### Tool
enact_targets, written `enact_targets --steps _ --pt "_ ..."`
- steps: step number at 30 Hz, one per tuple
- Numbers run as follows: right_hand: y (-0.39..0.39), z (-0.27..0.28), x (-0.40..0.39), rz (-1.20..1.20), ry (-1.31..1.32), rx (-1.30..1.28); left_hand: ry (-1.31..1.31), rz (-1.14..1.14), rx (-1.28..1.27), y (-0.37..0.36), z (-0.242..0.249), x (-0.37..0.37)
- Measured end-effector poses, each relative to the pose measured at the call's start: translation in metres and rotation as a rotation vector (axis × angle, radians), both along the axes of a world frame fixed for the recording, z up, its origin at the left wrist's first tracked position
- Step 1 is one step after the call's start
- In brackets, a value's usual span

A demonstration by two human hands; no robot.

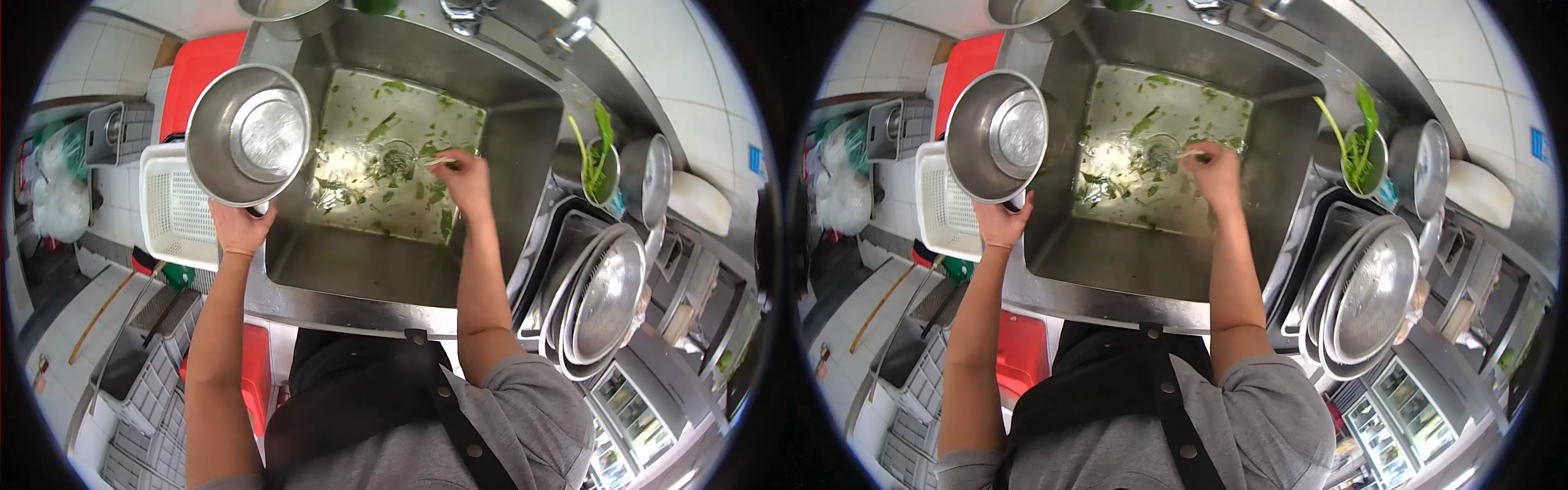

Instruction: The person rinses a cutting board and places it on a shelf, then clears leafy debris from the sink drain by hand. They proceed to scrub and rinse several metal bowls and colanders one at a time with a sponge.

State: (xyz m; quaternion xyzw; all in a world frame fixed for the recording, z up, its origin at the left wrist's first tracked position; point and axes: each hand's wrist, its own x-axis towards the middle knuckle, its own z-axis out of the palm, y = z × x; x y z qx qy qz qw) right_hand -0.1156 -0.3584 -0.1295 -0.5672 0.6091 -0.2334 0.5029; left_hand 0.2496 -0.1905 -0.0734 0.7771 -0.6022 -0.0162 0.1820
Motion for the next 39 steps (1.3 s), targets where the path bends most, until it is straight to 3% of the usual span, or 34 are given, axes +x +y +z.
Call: enact_targets --steps 2,4,6,7,8,9,11,15,17,18,20,22,25,27,28,29,30,32,39 --pt "-0.011 0.109 -0.011 -0.013 0.190 -0.209 -0.036 0.014 -0.013 0.000 0.001 -0.001" --pt "-0.017 0.177 -0.034 -0.174 0.225 -0.450 -0.030 -0.012 -0.015 0.001 -0.001 0.001" --pt "-0.024 0.229 -0.054 -0.375 0.294 -0.609 -0.053 0.017 0.036 0.002 -0.001 0.001" --pt "-0.030 0.248 -0.062 -0.413 0.487 -0.634 -0.083 0.013 0.024 0.002 0.000 0.000" --pt "-0.036 0.258 -0.072 -0.446 0.675 -0.654 -0.090 0.018 0.020 0.002 0.000 0.001" --pt "-0.046 0.254 -0.087 -0.445 0.666 -0.655 -0.083 0.005 0.012 0.002 -0.002 0.003" --pt "-0.076 0.225 -0.125 -0.386 1.018 -0.589 -0.029 0.011 0.047 0.004 -0.007 0.006" --pt "-0.065 0.187 -0.133 -0.247 1.055 -0.351 -0.069 0.004 0.020 0.001 -0.007 0.008" --pt "-0.044 0.189 -0.112 -0.472 0.992 -0.631 -0.092 -0.041 -0.042 0.000 0.001 0.003" --pt "-0.041 0.182 -0.099 -0.464 0.989 -0.626 -0.094 -0.036 -0.034 0.000 0.001 0.004" --pt "-0.028 0.159 -0.069 -0.656 0.598 -0.958 -0.071 -0.037 -0.037 0.000 0.000 0.003" --pt "-0.022 0.122 -0.022 -0.530 0.472 -0.925 -0.074 -0.032 -0.034 -0.002 0.003 0.002" --pt "-0.017 0.014 0.006 -0.229 0.384 -0.600 -0.071 -0.024 0.014 0.000 0.003 0.005" --pt "-0.008 -0.121 -0.030 -0.014 0.612 -0.339 -0.054 -0.041 0.059 0.002 -0.002 0.009" --pt "0.000 -0.175 -0.049 0.047 0.670 -0.155 -0.060 -0.028 0.062 0.003 -0.004 0.009" --pt "0.008 -0.221 -0.059 -0.051 0.751 0.207 -0.030 -0.013 0.083 0.004 -0.005 0.009" --pt "0.014 -0.232 -0.060 -0.033 0.740 0.203 -0.002 0.004 0.105 0.005 -0.007 0.010" --pt "0.032 -0.238 -0.058 -0.280 0.617 0.564 0.007 0.022 0.140 0.008 -0.010 0.014" --pt "0.029 -0.268 0.040 -0.526 0.673 0.407 -0.009 -0.009 0.217 0.005 -0.006 0.011"
